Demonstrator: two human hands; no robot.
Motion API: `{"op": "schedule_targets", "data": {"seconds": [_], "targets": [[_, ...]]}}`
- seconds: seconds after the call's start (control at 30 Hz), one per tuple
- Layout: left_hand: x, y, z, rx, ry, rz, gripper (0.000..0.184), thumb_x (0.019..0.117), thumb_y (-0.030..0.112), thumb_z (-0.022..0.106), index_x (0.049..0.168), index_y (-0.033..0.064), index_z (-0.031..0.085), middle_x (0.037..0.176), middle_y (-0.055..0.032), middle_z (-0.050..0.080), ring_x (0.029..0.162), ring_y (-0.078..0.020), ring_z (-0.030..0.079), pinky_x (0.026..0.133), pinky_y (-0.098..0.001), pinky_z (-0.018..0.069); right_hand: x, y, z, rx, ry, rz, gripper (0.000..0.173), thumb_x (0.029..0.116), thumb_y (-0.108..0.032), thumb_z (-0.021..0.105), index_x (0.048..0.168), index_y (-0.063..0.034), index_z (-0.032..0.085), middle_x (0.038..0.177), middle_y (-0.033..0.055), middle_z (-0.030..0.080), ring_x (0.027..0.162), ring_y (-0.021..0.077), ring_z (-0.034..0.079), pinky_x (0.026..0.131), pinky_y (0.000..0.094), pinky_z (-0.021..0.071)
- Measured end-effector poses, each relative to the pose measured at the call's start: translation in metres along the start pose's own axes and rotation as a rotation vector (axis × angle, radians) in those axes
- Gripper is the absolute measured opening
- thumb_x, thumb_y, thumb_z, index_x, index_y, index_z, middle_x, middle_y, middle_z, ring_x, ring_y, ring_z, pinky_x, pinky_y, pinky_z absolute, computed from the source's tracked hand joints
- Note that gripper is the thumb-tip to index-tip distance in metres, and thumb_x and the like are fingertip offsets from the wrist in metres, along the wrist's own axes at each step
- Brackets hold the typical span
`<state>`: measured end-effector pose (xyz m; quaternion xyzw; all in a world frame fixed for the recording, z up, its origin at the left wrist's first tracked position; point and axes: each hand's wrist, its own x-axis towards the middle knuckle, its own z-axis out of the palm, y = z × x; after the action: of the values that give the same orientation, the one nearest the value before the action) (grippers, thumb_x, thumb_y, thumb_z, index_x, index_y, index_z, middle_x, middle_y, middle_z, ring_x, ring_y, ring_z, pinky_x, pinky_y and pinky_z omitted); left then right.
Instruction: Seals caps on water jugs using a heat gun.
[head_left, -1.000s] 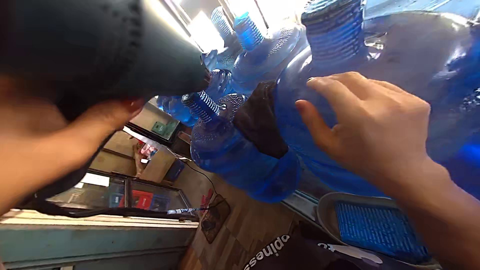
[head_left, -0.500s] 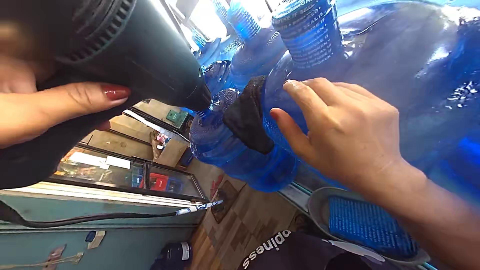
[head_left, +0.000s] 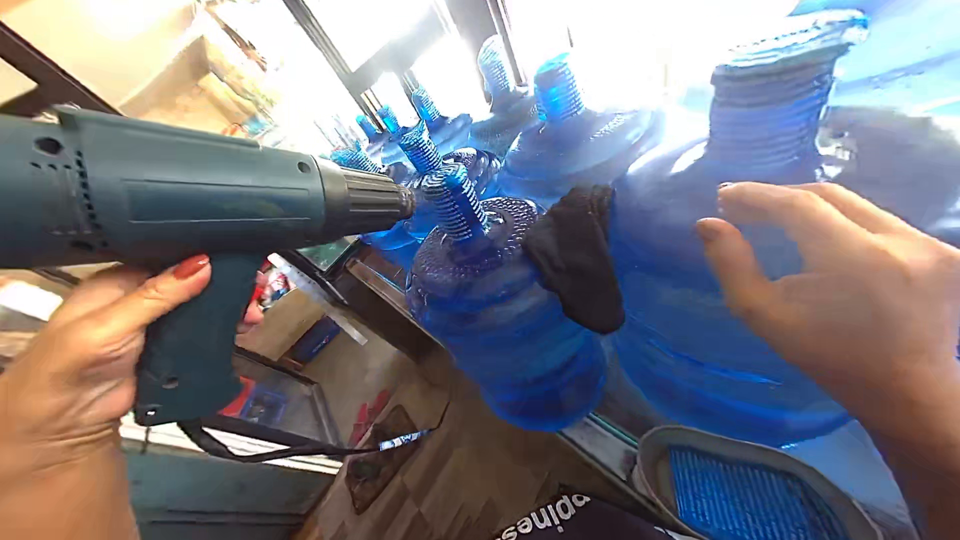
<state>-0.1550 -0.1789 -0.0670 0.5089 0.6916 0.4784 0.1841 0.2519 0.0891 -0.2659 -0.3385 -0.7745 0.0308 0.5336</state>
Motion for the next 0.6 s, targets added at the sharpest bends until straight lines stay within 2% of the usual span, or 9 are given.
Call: {"op": "schedule_targets", "data": {"seconds": [0.1, 0.23, 0.33, 0.43, 0.5, 0.6], "targets": [[0.000, -0.033, 0.028, -0.198, -0.014, 0.011, 0.028, 0.1005, 0.034, 0.062, 0.115, 0.0119, 0.070, 0.101, -0.0120, 0.075, 0.083, -0.0214, 0.075, 0.072, -0.0334, 0.0647, 0.001, -0.002, 0.000, -0.043, 0.015, 0.022, 0.041, 0.1056, -0.029, 0.050, 0.122, 0.0053, 0.066, 0.112, 0.0288, 0.068, 0.099, 0.0448, 0.068, 0.083, 0.0617, 0.0525], [0.026, -0.084, 0.024, -0.342, -0.127, 0.120, 0.030, 0.0976, 0.041, 0.067, 0.116, 0.0179, 0.072, 0.103, -0.0095, 0.075, 0.084, -0.0189, 0.075, 0.073, -0.0309, 0.0642, 0.002, -0.004, 0.003, -0.099, 0.048, 0.053, 0.043, 0.1068, -0.027, 0.048, 0.121, 0.0098, 0.065, 0.110, 0.0328, 0.067, 0.100, 0.0453, 0.067, 0.090, 0.0600, 0.0518], [0.060, -0.102, 0.025, -0.412, -0.082, 0.116, 0.025, 0.1024, 0.034, 0.056, 0.112, 0.0163, 0.071, 0.100, -0.0061, 0.076, 0.080, -0.0156, 0.074, 0.070, -0.0297, 0.0637, 0.005, -0.011, 0.006, -0.142, 0.079, 0.104, 0.045, 0.1076, -0.027, 0.046, 0.120, 0.0127, 0.063, 0.110, 0.0355, 0.066, 0.101, 0.0477, 0.067, 0.092, 0.0612, 0.0510], [0.102, -0.111, 0.027, -0.492, -0.043, 0.020, 0.028, 0.1083, 0.027, 0.043, 0.112, 0.0124, 0.067, 0.096, -0.0049, 0.076, 0.074, -0.0146, 0.073, 0.064, -0.0289, 0.0632, 0.007, -0.015, 0.009, -0.201, 0.113, 0.112, 0.044, 0.1080, -0.025, 0.044, 0.119, 0.0141, 0.063, 0.110, 0.0347, 0.067, 0.103, 0.0458, 0.068, 0.094, 0.0590, 0.0519], [0.133, -0.117, 0.029, -0.556, -0.125, -0.024, 0.031, 0.1099, 0.030, 0.041, 0.114, 0.0115, 0.065, 0.096, -0.0062, 0.074, 0.073, -0.0158, 0.073, 0.062, -0.0295, 0.0624, 0.007, -0.016, 0.010, -0.252, 0.128, 0.112, 0.043, 0.1079, -0.022, 0.044, 0.118, 0.0147, 0.063, 0.109, 0.0345, 0.068, 0.102, 0.0444, 0.068, 0.093, 0.0579, 0.0525], [0.179, -0.117, 0.039, -0.594, -0.299, -0.057, 0.033, 0.1114, 0.032, 0.035, 0.117, 0.0126, 0.061, 0.095, -0.0048, 0.074, 0.074, -0.0147, 0.072, 0.063, -0.0289, 0.0625, 0.008, -0.017, 0.013, -0.297, 0.176, 0.130, 0.043, 0.1080, -0.021, 0.044, 0.117, 0.0157, 0.064, 0.105, 0.0332, 0.069, 0.097, 0.0367, 0.071, 0.091, 0.0493, 0.0550]]}}
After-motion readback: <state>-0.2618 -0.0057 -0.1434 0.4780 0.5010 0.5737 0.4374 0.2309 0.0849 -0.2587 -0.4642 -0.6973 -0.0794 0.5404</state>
